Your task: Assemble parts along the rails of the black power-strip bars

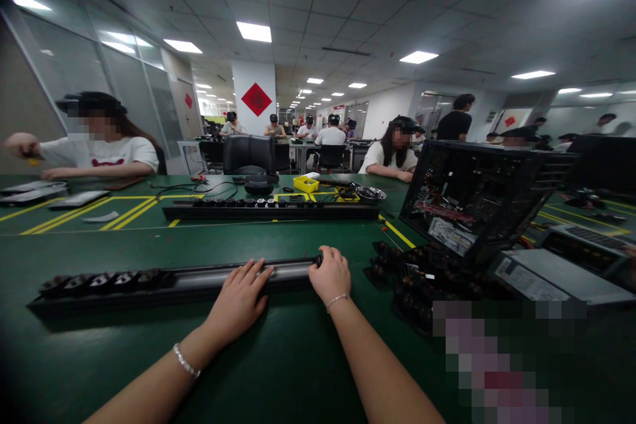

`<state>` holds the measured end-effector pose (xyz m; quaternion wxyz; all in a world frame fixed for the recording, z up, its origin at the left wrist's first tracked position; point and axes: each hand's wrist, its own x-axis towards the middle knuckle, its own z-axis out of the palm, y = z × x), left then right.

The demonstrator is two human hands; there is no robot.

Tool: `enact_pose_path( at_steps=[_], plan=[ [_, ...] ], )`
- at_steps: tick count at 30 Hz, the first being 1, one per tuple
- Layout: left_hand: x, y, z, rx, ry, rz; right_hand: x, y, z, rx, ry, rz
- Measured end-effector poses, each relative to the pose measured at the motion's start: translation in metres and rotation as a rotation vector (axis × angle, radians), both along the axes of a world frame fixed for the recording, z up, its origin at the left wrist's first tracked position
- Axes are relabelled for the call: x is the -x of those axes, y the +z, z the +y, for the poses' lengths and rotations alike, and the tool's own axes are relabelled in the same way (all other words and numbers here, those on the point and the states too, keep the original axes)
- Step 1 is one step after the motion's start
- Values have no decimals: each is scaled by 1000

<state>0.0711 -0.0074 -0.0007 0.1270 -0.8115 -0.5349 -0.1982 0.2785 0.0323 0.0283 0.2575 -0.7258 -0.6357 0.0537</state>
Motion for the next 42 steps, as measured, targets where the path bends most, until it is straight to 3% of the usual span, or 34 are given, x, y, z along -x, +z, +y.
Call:
enact_pose_path(
  at_steps=[17,42],
  plan=[
    [0,1,0,-8,4,11,-10,0,6,116,-70,142],
    [0,1,0,21,13,36,-31,-9,19,33,-25,264]
  ],
)
